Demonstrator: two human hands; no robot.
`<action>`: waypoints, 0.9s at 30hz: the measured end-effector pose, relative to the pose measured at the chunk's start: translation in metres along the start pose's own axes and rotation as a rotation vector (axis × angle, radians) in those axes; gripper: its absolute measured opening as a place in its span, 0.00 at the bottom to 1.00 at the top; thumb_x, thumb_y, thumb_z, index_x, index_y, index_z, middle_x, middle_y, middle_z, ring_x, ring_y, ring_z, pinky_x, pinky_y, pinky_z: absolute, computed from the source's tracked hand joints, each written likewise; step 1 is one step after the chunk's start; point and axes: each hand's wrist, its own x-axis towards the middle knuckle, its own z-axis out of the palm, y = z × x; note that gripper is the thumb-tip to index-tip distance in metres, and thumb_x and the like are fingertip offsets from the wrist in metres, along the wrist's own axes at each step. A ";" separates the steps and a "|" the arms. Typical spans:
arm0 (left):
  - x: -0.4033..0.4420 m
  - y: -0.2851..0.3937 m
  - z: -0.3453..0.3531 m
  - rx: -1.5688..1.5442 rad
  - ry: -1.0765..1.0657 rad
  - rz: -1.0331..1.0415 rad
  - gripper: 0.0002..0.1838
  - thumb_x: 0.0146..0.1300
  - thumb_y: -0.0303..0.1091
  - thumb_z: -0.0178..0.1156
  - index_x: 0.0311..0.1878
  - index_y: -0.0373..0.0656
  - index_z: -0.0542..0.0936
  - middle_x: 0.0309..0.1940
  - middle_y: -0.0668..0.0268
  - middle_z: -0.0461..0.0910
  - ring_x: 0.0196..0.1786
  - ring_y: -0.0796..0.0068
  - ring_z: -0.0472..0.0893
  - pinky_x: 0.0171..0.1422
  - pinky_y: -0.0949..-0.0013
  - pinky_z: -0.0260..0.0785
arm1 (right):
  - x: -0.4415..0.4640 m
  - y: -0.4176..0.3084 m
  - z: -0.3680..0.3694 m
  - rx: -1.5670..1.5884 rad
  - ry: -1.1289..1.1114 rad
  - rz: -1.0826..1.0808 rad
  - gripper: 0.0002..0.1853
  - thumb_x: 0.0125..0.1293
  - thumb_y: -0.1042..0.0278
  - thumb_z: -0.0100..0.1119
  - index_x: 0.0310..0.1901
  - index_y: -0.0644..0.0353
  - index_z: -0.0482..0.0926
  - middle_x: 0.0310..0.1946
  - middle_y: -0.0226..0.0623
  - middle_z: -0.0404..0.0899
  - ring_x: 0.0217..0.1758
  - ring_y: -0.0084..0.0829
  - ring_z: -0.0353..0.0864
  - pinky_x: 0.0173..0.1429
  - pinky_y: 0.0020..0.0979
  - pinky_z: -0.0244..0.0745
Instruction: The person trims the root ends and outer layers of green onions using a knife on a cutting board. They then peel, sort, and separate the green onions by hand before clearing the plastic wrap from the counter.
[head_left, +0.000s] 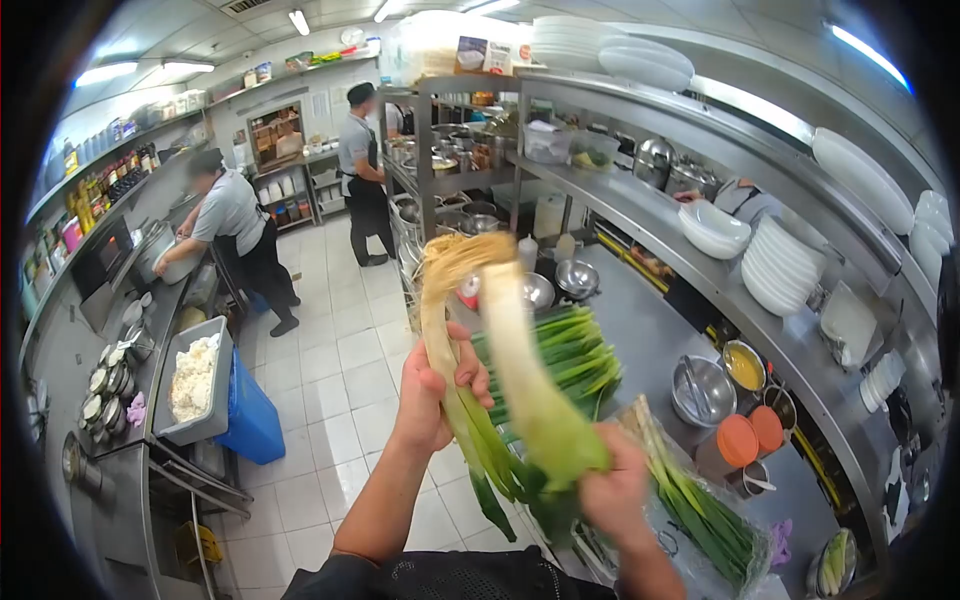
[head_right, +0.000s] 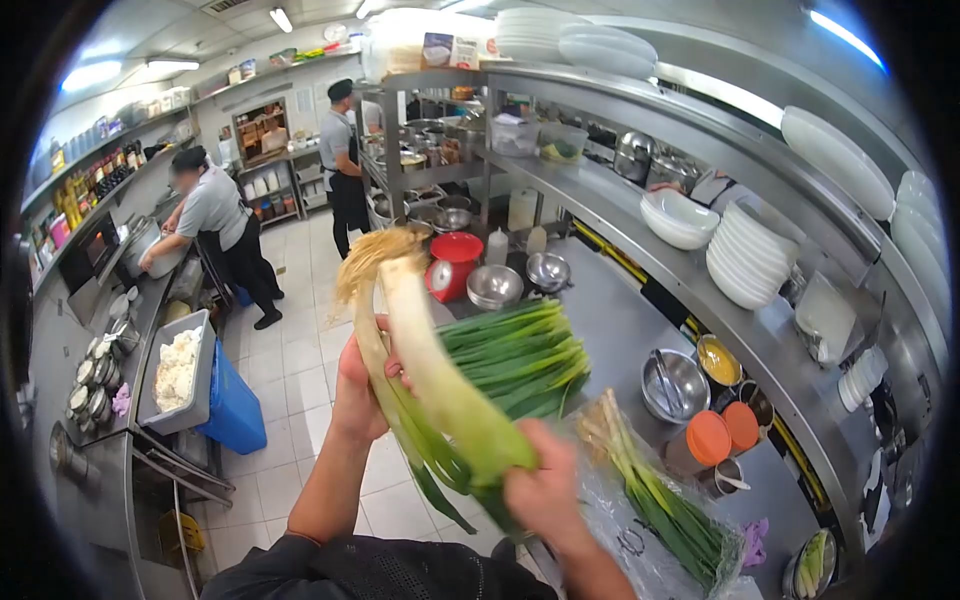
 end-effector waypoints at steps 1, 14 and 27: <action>-0.005 0.000 0.004 0.012 0.101 0.013 0.50 0.58 0.68 0.76 0.70 0.40 0.70 0.41 0.70 0.77 0.40 0.78 0.81 0.47 0.70 0.83 | -0.002 0.020 0.027 0.068 0.009 0.013 0.09 0.55 0.84 0.51 0.37 0.67 0.77 0.29 0.42 0.78 0.32 0.33 0.78 0.39 0.35 0.74; -0.075 -0.017 -0.027 0.421 0.360 -0.065 0.25 0.60 0.31 0.77 0.53 0.42 0.71 0.37 0.63 0.77 0.36 0.75 0.81 0.37 0.73 0.78 | -0.050 0.108 0.074 0.225 -0.525 0.018 0.24 0.69 0.70 0.68 0.64 0.60 0.73 0.53 0.45 0.76 0.58 0.39 0.80 0.61 0.39 0.76; -0.036 -0.134 0.025 0.822 -0.110 -0.628 0.21 0.54 0.27 0.71 0.52 0.37 0.79 0.37 0.67 0.85 0.40 0.76 0.83 0.50 0.67 0.78 | -0.123 0.338 -0.193 -1.173 0.078 0.407 0.25 0.62 0.71 0.68 0.61 0.69 0.81 0.67 0.55 0.76 0.72 0.57 0.74 0.69 0.50 0.79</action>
